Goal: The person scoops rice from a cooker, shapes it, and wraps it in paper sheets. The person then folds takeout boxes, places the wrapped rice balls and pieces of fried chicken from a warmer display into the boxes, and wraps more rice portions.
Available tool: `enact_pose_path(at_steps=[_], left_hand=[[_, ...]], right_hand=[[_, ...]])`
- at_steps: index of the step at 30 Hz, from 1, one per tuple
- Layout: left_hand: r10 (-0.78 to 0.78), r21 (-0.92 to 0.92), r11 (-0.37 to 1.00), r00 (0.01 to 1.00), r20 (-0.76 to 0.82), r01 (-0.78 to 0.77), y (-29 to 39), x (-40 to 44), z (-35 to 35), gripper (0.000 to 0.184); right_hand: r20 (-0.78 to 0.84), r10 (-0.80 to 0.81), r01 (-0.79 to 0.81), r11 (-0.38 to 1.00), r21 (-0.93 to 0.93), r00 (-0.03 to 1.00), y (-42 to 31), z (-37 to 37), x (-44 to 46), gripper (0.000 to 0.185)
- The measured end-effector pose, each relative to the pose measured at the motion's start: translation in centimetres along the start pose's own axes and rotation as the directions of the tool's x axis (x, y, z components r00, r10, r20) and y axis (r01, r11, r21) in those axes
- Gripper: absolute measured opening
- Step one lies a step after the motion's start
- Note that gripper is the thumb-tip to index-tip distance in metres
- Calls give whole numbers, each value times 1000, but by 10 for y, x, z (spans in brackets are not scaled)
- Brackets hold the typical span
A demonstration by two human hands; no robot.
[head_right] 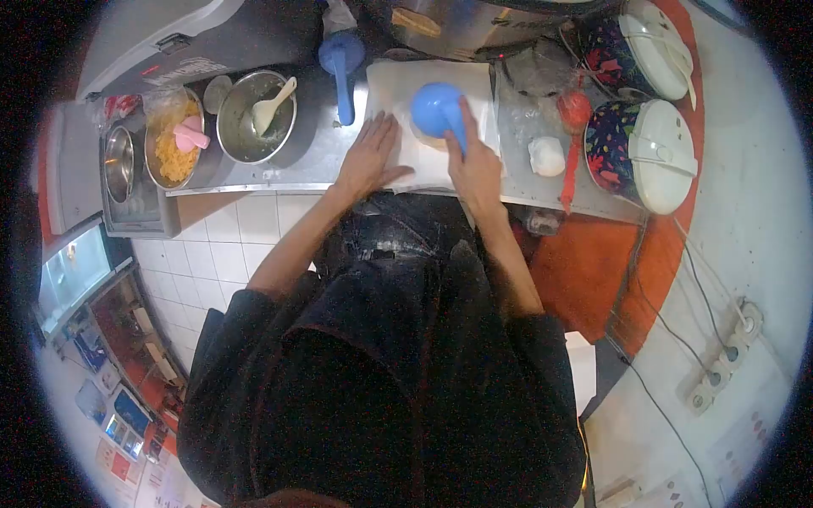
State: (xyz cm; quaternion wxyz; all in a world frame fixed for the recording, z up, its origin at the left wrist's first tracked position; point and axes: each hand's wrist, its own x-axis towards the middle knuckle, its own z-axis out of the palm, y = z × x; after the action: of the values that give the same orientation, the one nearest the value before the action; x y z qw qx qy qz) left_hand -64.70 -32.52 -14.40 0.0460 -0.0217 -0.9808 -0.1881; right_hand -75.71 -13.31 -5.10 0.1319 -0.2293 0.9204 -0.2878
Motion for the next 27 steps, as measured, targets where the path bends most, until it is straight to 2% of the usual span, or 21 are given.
enact_pose_path(at_steps=[1,2,3,4,5,7,9,10,12,14,16,18,20,21,23,25,27], left_hand=[[-8,2,1000,1000,0,8,4,-6,-1,94],[53,-69,996,998,26,-51,9,-13,-3,83],[118,-138,984,992,44,-111,11,-17,-4,72],[118,-134,985,992,42,-112,12,-14,-2,72],[139,-180,976,988,73,-125,12,-10,1,64],[180,-284,949,973,145,-133,19,-12,10,49],[187,-270,952,971,146,-142,20,-8,9,42],[183,-315,941,968,168,-124,18,-7,8,39],[141,-380,922,975,173,-66,15,-4,9,32],[127,-395,918,964,235,-25,13,1,6,34],[114,-409,912,949,294,17,12,4,2,36],[114,-387,922,949,294,10,16,5,0,34],[143,-383,923,951,275,-28,20,7,1,33],[175,-372,925,951,256,-70,21,7,2,31],[171,-374,925,948,268,-61,24,5,8,30],[167,-369,928,948,271,-58,24,9,9,28],[142,-394,919,944,298,-14,25,8,7,26]], right_hand=[[-172,-83,98,992,82,982,-12,-19,-4,58],[-346,-224,245,969,18,911,-21,-38,2,57],[-503,-357,374,925,-72,787,-31,-60,14,56],[-579,-356,396,916,-61,734,-45,-84,30,54],[-649,-348,417,907,-52,676,-60,-110,46,51],[-544,-168,222,974,35,822,-86,-157,81,45],[-551,-272,384,919,96,789,-109,-174,119,48],[-546,-263,373,923,98,795,-115,-178,109,48],[-556,-420,344,907,-243,717,-126,-186,91,54],[-339,-517,468,856,-219,786,-63,-156,77,36],[-123,-524,534,842,74,843,-18,-94,47,35],[258,-555,601,784,-157,791,55,-39,16,36],[373,-460,540,830,-142,806,84,-19,-18,35],[373,-459,537,832,-139,806,93,-10,-28,35],[356,-427,505,848,-162,831,106,2,-43,34],[308,-460,517,845,-135,833,114,7,-45,28],[311,-453,473,881,14,836,118,9,-47,20]])
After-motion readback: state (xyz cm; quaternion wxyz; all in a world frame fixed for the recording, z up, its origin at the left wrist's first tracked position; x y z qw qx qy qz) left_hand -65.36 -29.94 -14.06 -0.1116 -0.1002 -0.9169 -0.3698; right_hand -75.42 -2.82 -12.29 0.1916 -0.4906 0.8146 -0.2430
